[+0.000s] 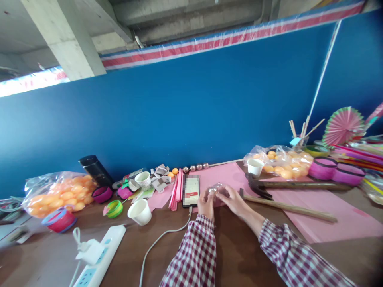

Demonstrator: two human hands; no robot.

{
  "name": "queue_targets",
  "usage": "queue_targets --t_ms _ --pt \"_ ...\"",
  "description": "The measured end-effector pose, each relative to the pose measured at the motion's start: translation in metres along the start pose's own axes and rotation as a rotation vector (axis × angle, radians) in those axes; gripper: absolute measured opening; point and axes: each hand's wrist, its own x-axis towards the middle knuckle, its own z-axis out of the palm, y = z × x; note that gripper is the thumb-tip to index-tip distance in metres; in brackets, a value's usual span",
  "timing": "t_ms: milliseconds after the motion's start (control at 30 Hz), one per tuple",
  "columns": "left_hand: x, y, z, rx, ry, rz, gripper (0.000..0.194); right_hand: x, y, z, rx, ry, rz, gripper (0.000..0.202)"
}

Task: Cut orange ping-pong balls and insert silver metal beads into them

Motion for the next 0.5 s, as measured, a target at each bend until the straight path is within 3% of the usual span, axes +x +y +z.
queue_targets --t_ms 100,333,500 --pt "-0.001 0.003 0.002 0.011 0.03 -0.011 0.032 0.0014 0.0023 0.0003 0.081 -0.027 -0.013 0.035" --pt "-0.0021 0.0037 0.0046 -0.005 0.068 -0.029 0.027 0.0033 0.0057 -0.0028 0.027 -0.037 -0.037 0.037" --pt "0.0002 -0.0014 0.0008 -0.023 0.006 -0.012 0.034 0.003 0.0053 -0.0027 0.029 -0.035 -0.041 0.037"
